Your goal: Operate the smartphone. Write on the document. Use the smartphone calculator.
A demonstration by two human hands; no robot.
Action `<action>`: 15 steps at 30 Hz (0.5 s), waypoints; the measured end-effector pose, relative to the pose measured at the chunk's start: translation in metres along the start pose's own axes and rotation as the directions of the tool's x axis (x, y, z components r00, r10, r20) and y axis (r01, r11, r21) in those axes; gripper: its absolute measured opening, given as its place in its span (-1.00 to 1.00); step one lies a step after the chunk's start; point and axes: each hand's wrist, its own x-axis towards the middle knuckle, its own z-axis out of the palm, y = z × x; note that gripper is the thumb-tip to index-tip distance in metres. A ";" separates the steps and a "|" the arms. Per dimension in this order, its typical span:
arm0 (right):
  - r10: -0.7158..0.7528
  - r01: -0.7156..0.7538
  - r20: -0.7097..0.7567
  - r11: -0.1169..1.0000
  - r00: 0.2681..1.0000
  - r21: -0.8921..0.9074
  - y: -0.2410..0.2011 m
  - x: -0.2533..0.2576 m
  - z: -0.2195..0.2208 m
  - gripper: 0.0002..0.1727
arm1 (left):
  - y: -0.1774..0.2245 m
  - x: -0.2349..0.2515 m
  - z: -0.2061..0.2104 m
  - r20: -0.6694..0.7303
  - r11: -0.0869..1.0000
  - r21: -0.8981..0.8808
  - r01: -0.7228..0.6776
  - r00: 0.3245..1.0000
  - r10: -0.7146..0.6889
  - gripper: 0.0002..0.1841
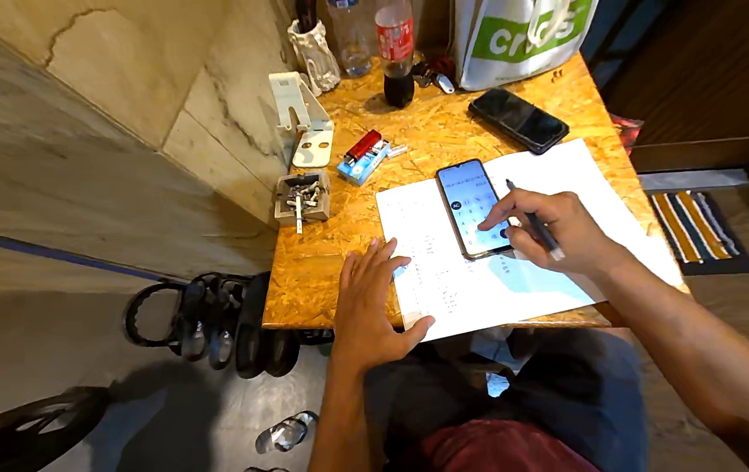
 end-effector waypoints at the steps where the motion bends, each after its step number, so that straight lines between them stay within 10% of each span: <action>1: -0.007 0.008 0.016 1.000 1.000 -0.002 0.000 0.000 0.002 -0.69 | 0.000 0.000 0.000 0.002 1.000 0.001 0.004 1.000 -0.004 -0.13; 15: 0.047 -0.049 -0.124 0.999 0.991 -0.018 0.006 -0.001 -0.008 -0.71 | 0.001 0.000 -0.001 0.000 1.000 0.002 0.005 1.000 -0.005 -0.14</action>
